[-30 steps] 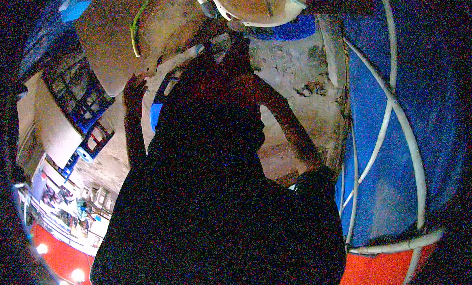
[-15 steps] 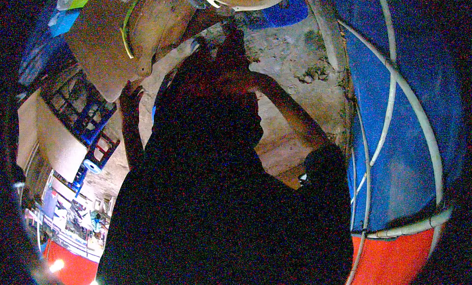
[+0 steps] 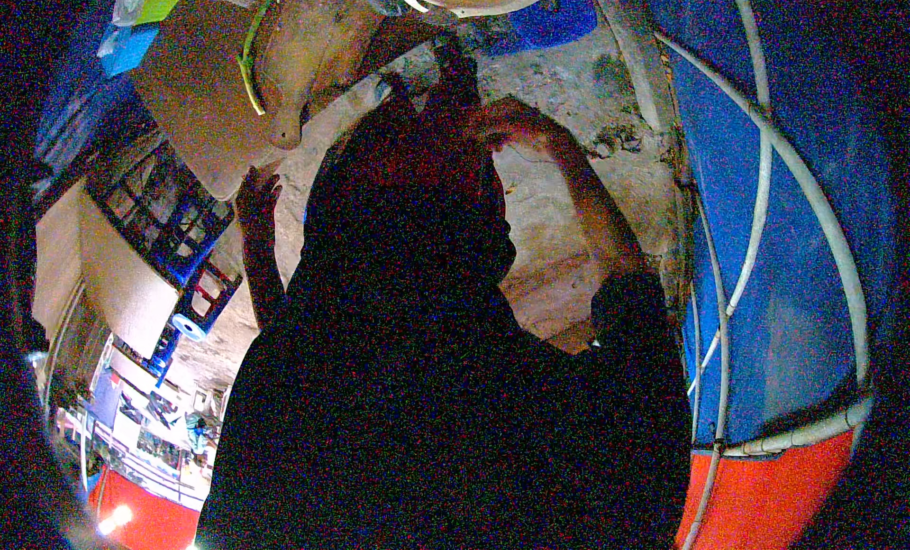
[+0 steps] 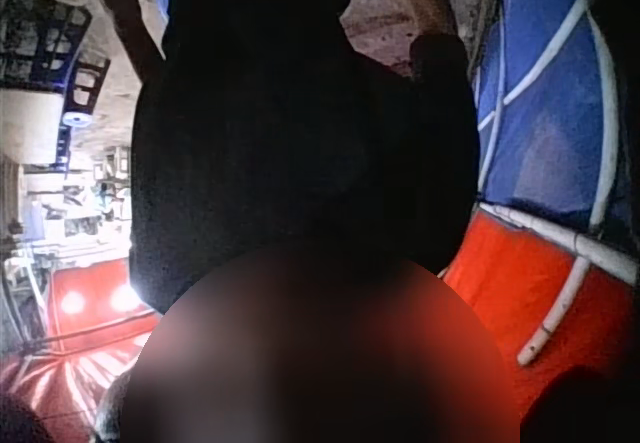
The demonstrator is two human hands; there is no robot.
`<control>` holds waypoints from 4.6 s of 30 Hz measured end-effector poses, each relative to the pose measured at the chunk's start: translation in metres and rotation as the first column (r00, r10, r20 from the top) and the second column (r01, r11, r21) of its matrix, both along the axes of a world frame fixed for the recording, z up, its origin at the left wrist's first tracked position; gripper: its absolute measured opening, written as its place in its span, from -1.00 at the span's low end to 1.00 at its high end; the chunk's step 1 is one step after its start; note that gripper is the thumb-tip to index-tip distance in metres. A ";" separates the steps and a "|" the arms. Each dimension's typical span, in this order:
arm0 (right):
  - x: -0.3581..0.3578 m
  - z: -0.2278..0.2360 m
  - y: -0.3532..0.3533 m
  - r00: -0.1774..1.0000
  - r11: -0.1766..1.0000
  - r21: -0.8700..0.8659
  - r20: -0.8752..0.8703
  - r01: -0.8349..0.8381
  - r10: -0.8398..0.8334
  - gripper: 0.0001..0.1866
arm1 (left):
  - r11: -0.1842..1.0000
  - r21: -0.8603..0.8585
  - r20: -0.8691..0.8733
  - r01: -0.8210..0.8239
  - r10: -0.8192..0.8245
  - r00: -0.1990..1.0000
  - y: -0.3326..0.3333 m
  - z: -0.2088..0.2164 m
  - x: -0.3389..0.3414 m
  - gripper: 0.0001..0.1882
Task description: The person assembles small food packets by placing a filling onto a wrapper, folding it into a triangular shape, and placing the finished packet into a blue bowl. The process is repeated multiple times using a spoon to scoop filling from a white bowl.
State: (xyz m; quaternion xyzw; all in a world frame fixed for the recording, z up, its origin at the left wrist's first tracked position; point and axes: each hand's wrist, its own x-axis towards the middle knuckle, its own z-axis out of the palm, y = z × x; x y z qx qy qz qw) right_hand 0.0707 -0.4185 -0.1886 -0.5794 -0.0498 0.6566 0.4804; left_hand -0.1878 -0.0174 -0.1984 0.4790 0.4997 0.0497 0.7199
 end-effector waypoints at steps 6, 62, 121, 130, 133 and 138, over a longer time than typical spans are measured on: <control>0.006 0.017 0.027 0.875 0.995 0.037 0.474 0.095 -0.101 -0.72 | 0.997 -0.045 -0.012 -0.056 0.056 0.998 0.007 0.002 -0.018 -0.53; 0.036 0.139 0.191 0.848 0.905 0.422 0.457 0.059 -0.269 -0.75 | 0.985 0.171 0.164 0.014 -0.043 0.986 -0.051 0.113 0.135 -0.71; 0.169 -0.003 0.043 0.186 0.927 -0.302 0.947 0.223 0.264 -0.65 | 0.782 0.615 0.125 0.101 -0.224 0.967 -0.118 -0.067 0.339 -0.28; 0.161 0.019 0.052 0.075 0.949 -0.254 0.967 0.185 0.244 -0.80 | 0.639 0.756 0.222 -0.145 -0.042 0.974 -0.167 -0.069 0.391 -0.56; 0.163 0.015 0.052 0.116 0.973 -0.186 0.978 0.136 0.171 -0.79 | 0.598 0.771 0.281 -0.218 -0.012 0.960 -0.173 -0.055 0.391 -0.58; 0.172 0.022 0.049 0.215 0.987 -0.122 0.972 0.101 0.098 -0.80 | 0.584 0.788 0.237 -0.197 0.009 0.972 -0.177 -0.035 0.389 -0.58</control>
